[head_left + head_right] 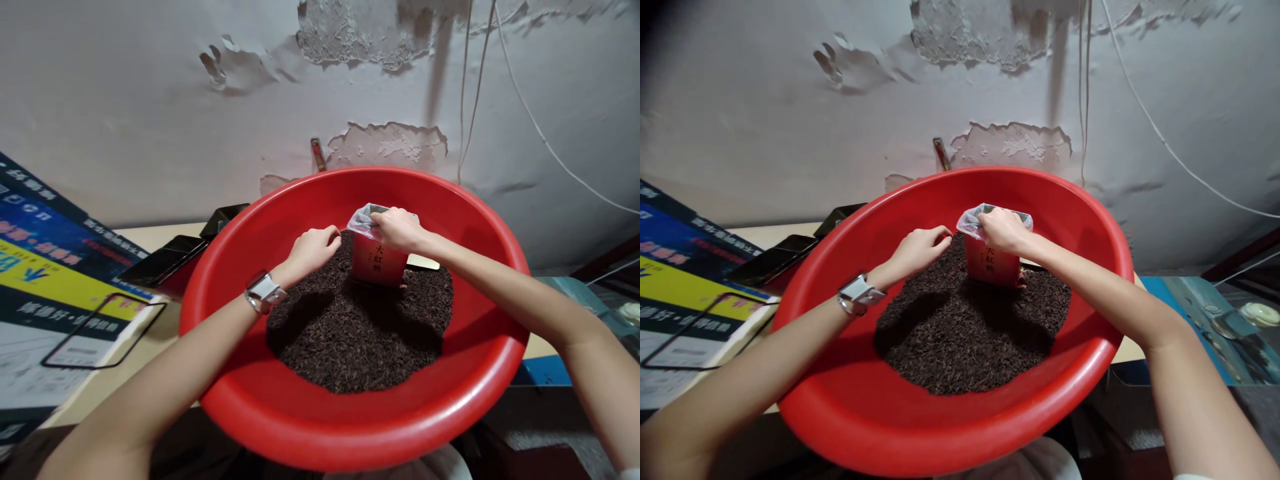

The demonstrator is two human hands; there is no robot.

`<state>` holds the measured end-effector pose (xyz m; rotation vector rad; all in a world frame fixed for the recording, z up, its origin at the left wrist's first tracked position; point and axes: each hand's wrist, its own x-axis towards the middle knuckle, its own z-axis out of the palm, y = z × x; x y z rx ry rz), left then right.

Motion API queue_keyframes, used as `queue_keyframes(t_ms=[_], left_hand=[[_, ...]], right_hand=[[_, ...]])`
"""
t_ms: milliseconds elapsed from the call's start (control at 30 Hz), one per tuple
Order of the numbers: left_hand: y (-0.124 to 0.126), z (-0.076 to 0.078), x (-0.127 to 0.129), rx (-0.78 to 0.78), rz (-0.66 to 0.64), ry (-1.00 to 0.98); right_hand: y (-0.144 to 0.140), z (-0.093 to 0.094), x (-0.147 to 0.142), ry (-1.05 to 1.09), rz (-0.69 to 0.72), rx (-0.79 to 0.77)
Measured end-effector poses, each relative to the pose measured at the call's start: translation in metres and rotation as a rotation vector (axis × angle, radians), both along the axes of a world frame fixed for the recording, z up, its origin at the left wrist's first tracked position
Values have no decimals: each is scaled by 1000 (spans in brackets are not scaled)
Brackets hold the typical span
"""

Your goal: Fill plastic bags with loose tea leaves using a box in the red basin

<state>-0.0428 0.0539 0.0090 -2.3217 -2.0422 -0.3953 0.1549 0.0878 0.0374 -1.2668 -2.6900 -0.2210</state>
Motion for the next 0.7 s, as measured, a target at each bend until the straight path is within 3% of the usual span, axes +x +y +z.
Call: queue_keyframes(t_ms=[233,433,633,700], left_hand=[[-1,-4,4,-35,-45,10],[1,-6,1,-37,-49,-14],[4,-7,-1,12,-45,-42],[5,-7,-2,21,-52,-59]], right_hand=[[-13,-21,-11,-121,97,17],[-18,-40,-16,-150,195,-88],[-10,-46,-13,-205,92,-258],[-8,-47,-12,-221,121,-291]])
